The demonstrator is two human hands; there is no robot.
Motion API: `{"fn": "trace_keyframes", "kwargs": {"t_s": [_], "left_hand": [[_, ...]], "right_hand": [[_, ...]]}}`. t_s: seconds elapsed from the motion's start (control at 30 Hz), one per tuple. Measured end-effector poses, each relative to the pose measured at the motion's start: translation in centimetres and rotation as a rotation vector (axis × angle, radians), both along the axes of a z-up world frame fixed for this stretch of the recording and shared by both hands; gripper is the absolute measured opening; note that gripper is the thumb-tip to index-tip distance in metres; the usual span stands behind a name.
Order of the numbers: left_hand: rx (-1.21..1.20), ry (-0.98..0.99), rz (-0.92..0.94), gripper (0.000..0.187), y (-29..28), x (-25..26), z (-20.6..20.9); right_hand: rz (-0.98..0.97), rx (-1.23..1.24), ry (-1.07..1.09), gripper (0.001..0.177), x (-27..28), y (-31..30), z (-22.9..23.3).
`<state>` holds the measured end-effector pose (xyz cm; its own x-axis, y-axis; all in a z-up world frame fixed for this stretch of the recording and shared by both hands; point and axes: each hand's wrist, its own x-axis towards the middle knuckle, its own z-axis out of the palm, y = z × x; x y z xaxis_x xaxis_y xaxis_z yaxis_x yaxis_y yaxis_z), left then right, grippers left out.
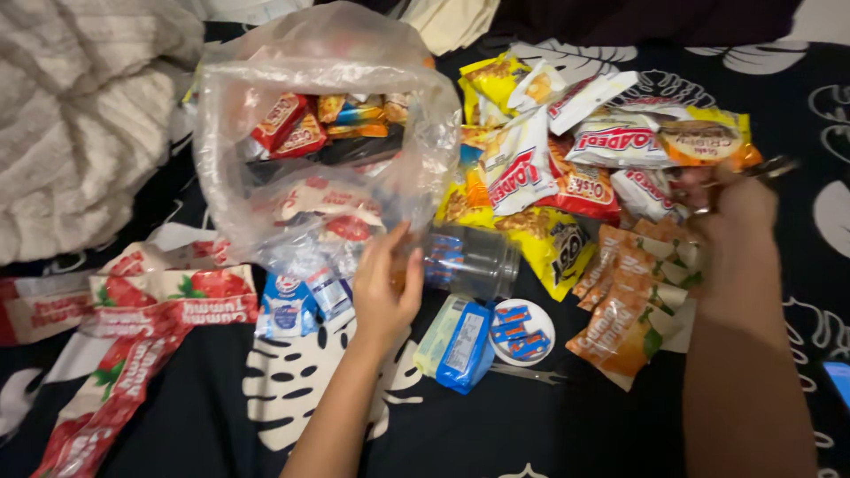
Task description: The person uses scissors to cut open multiple snack packages, including chips and crackers, one at a time. Each opened package is placed into a clear plastic bag. The person repeats this process for several different snack types throughout the clip.
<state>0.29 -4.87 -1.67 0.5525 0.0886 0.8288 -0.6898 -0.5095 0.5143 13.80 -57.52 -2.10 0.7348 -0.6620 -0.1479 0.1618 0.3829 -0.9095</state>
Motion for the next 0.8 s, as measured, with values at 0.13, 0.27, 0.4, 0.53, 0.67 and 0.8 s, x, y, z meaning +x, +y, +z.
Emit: {"fn": "trace_keyframes", "kwargs": {"t_s": [0.13, 0.27, 0.4, 0.53, 0.67, 0.8], "left_hand": [[-0.039, -0.028, 0.133, 0.043, 0.9, 2.1, 2.4], [-0.151, 0.056, 0.234, 0.042, 2.3, 4.1, 3.9], [-0.105, -0.079, 0.405, 0.036, 3.9, 3.5, 3.0], [-0.112, -0.057, 0.374, 0.036, 4.4, 2.8, 0.7], [-0.123, -0.038, 0.370, 0.038, 4.5, 3.1, 0.4], [-0.157, -0.034, 0.370, 0.036, 5.1, 3.0, 0.7]], "right_hand": [[-0.273, -0.684, -0.376, 0.008, -1.9, 3.4, 2.0], [-0.152, -0.674, -0.526, 0.006, -3.8, 13.9, 5.8], [0.259, -1.129, -0.431, 0.013, -7.9, 28.2, 7.8], [0.962, -0.571, -0.008, 0.020, -3.4, 40.6, 7.9], [1.001, -0.564, 0.037, 0.027, 5.9, 46.7, 4.6], [0.591, -0.422, -0.082, 0.041, 17.3, 49.1, 1.1]]}}
